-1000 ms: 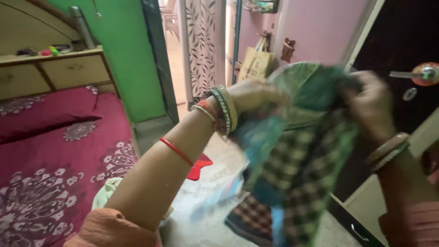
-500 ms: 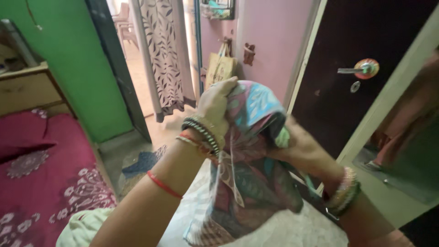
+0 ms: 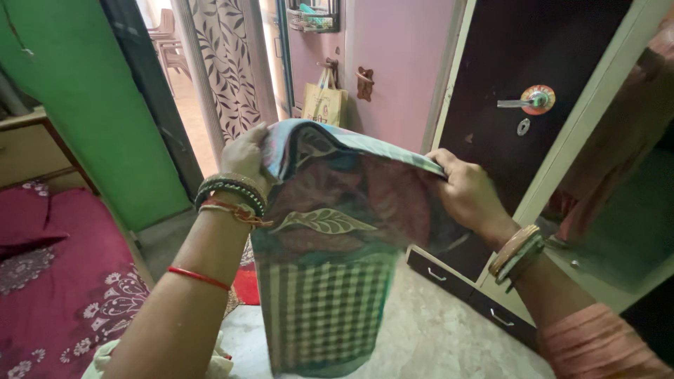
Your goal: The person wraps toiletry bottles in a cloth on the bed, folds several towels and cloths, and places them into an open backpack along with a steel thermos. They then zip the backpack compartments closed.
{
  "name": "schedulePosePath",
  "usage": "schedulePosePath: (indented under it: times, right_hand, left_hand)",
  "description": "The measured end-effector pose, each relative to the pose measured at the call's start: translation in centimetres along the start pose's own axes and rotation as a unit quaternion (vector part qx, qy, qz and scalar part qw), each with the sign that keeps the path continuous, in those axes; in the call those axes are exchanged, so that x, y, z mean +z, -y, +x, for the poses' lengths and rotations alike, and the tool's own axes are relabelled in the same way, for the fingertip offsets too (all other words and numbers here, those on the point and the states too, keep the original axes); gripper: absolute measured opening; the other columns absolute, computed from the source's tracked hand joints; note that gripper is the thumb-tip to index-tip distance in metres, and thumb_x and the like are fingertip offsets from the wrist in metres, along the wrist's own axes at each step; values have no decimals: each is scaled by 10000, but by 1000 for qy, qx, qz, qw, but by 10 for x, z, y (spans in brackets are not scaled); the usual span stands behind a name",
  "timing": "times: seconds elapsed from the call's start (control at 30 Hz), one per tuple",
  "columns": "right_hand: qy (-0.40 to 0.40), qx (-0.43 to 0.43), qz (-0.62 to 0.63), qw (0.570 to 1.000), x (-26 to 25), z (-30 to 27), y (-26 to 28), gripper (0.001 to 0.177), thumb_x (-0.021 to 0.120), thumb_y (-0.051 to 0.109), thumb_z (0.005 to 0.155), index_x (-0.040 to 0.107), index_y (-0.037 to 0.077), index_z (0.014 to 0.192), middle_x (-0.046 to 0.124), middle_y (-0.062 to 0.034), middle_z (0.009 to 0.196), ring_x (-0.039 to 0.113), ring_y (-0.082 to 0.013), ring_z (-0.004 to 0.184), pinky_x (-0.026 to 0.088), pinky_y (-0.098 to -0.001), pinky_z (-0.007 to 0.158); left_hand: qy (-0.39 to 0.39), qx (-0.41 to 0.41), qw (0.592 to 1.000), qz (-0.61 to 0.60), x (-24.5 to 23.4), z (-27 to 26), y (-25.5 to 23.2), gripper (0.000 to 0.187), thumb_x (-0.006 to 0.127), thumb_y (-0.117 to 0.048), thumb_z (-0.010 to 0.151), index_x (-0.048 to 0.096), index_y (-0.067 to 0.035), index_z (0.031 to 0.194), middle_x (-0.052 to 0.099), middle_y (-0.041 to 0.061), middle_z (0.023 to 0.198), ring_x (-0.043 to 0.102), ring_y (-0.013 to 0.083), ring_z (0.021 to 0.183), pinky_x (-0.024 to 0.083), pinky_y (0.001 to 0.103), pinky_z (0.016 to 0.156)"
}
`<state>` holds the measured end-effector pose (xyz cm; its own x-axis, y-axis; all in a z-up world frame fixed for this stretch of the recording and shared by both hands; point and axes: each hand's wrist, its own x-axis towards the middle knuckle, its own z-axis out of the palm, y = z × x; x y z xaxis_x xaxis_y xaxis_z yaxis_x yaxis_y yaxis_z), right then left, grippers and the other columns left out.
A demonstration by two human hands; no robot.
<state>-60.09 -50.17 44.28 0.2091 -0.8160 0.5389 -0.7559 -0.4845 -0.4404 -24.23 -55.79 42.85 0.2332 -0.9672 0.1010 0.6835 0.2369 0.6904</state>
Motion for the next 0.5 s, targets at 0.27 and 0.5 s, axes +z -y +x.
schedulePosePath:
  times: [0.27, 0.5]
  right_hand:
    - [1, 149, 608, 780, 34, 38, 16, 241, 628, 62, 974, 566, 55, 1206, 607, -56, 1029, 635, -125, 874, 551, -271, 731]
    - [-10, 167, 681, 713, 49, 60, 16, 226, 546, 58, 980, 514, 97, 1200, 626, -84, 1038, 676, -186, 871, 593, -344, 759]
  left_hand:
    - [181, -53, 981, 36, 17, -62, 20, 651, 406, -555, 953, 412, -153, 1464, 600, 150, 1393, 634, 325, 1224, 507, 501, 986]
    - [328, 7, 921, 209, 47, -111, 65, 621, 660, -292, 980, 463, -61, 1522, 639, 115, 1331, 636, 180, 1165, 531, 342, 993]
